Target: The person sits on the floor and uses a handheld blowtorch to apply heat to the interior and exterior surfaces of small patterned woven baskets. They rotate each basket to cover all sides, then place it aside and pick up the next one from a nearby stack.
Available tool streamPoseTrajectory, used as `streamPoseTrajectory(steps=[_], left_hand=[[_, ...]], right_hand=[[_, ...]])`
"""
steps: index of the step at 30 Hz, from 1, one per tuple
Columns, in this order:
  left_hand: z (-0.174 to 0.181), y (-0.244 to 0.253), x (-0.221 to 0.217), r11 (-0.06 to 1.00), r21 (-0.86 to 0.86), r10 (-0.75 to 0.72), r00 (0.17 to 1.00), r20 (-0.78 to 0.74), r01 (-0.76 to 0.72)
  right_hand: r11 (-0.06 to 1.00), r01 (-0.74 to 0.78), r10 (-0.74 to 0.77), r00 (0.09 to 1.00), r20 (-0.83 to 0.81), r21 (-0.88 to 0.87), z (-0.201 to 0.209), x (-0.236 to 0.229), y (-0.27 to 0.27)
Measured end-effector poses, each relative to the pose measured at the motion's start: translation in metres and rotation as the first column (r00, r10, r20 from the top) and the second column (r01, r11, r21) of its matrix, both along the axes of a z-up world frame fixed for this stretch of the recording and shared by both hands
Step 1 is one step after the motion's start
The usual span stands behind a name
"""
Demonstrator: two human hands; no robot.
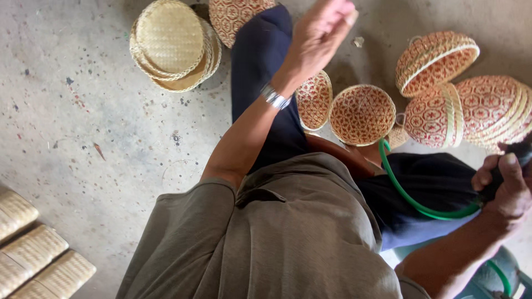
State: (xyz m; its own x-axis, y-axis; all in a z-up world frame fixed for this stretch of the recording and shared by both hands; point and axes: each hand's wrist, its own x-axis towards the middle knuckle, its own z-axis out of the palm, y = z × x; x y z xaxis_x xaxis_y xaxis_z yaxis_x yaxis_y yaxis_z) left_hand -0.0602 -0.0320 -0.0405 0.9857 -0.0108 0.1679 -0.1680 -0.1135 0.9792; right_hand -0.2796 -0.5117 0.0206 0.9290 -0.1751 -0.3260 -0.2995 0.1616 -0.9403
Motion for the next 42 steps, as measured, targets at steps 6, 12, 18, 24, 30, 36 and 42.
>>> streamPoseTrajectory(steps=[6,12,18,24,30,36,42], left_hand=[[-0.137,-0.056,-0.017,0.735,0.618,-0.286,0.954,-0.091,0.279],[-0.247,-0.015,-0.086,-0.383,0.536,-0.207,0.496,-0.843,0.752],[-0.256,-0.011,-0.086,-0.676,0.472,-0.219,0.457,-0.862,0.566],[-0.204,-0.026,-0.064,-0.577,0.528,-0.381,0.367,-0.849,0.623],[-0.134,-0.033,-0.049,0.222,0.804,-0.595,0.730,-0.336,0.551],[-0.027,-0.014,-0.007,0.679,0.573,-0.417,0.883,-0.214,0.459],[0.056,0.041,0.054,0.981,0.195,-0.051,0.987,0.155,0.020]], right_hand=[[0.988,0.080,-0.078,0.997,-0.021,0.134,-0.021,0.006,-0.008],[0.973,0.084,-0.106,0.990,0.094,0.213,-0.024,0.007,0.009],[0.985,0.111,-0.117,0.992,0.041,0.132,-0.001,0.024,0.035],[0.979,0.134,-0.137,0.991,0.010,0.155,0.015,0.036,0.046],[0.989,0.073,-0.079,0.996,0.042,0.128,0.007,0.036,0.044],[0.995,0.100,-0.099,0.994,-0.041,0.018,0.022,0.035,0.058],[0.953,-0.278,0.275,0.960,-0.044,-0.122,0.059,0.012,0.077]])
